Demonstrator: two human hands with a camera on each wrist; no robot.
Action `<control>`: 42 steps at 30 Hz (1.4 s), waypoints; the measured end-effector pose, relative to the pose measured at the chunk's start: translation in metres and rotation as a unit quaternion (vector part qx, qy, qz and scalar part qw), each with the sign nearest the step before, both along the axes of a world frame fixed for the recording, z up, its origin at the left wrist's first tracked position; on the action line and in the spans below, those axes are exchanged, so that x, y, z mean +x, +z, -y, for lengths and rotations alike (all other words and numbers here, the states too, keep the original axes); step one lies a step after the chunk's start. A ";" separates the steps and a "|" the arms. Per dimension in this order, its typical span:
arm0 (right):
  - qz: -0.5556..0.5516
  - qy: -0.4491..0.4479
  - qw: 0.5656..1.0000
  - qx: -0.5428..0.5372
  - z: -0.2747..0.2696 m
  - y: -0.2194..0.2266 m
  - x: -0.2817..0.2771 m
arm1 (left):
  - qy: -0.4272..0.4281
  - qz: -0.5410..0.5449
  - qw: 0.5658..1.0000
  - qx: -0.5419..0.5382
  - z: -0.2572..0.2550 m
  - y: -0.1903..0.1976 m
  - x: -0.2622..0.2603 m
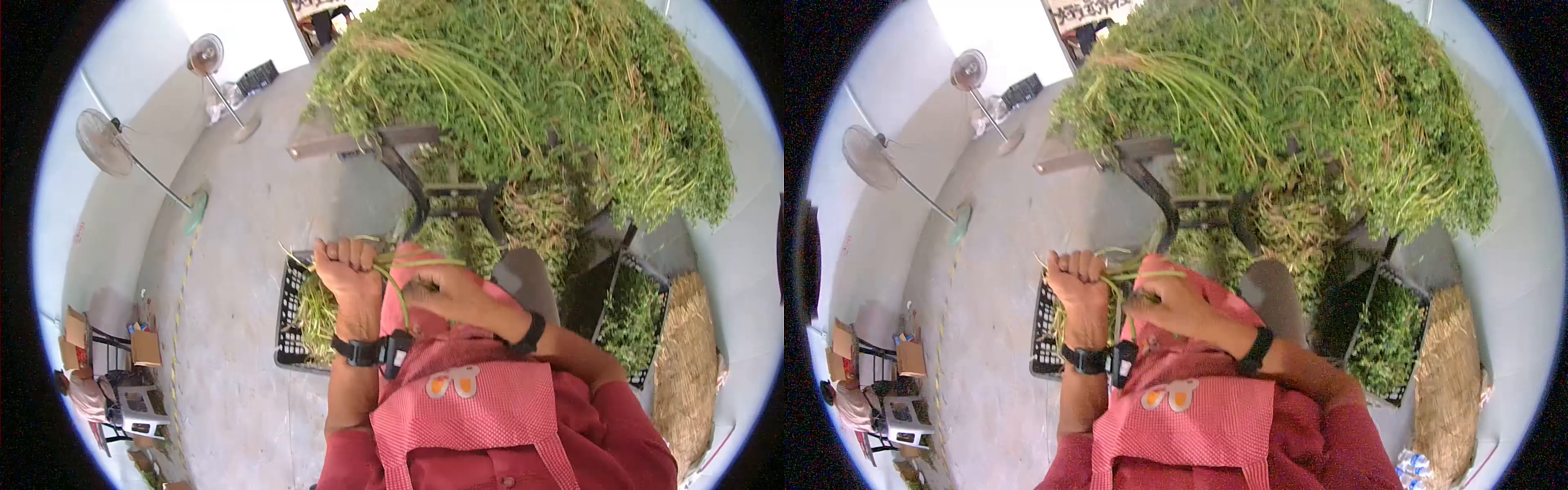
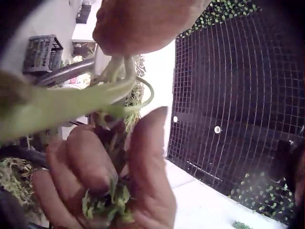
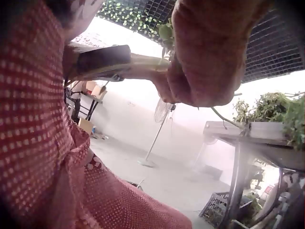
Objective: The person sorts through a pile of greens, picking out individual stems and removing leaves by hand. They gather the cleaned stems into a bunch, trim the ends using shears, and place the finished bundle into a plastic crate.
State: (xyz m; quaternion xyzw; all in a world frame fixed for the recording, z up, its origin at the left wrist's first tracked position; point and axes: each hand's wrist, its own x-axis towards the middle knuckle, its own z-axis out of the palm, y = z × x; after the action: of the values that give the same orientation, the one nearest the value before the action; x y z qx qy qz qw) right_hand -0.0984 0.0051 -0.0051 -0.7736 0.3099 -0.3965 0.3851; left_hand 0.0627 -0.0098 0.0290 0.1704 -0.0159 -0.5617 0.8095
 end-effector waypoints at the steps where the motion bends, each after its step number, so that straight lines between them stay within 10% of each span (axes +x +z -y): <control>1: -0.002 -0.014 0.999 -0.036 -0.004 0.001 0.000 | 0.002 0.002 1.000 -0.014 0.000 0.000 0.000; 10: 0.019 0.004 0.991 -0.132 -0.009 0.011 -0.011 | -0.016 0.037 0.999 0.016 -0.004 0.000 -0.003; 12: -0.151 0.112 0.982 -0.031 -0.015 0.021 -0.023 | -0.034 0.047 0.998 0.014 -0.002 -0.004 0.001; 16: -0.117 0.228 0.966 0.046 -0.031 0.010 -0.043 | 0.043 0.096 0.993 -0.060 0.000 0.005 0.052; 22: -0.017 -0.075 0.927 0.367 -0.025 -0.045 -0.111 | -0.044 0.325 0.944 -0.030 -0.026 0.046 0.136; 31: 0.225 -0.094 0.842 0.481 -0.021 -0.080 -0.152 | -0.150 0.420 0.894 -0.054 -0.041 0.024 0.211; 42: 0.200 -0.160 0.839 0.480 -0.021 -0.080 -0.142 | -0.231 0.438 0.868 0.047 -0.044 -0.009 0.227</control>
State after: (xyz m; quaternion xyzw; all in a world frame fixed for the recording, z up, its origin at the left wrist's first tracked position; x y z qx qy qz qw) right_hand -0.2407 0.0263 -0.0854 -0.3360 0.4972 -0.4002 0.6926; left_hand 0.2897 0.0338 0.0196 0.4282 -0.3810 -0.6004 0.5577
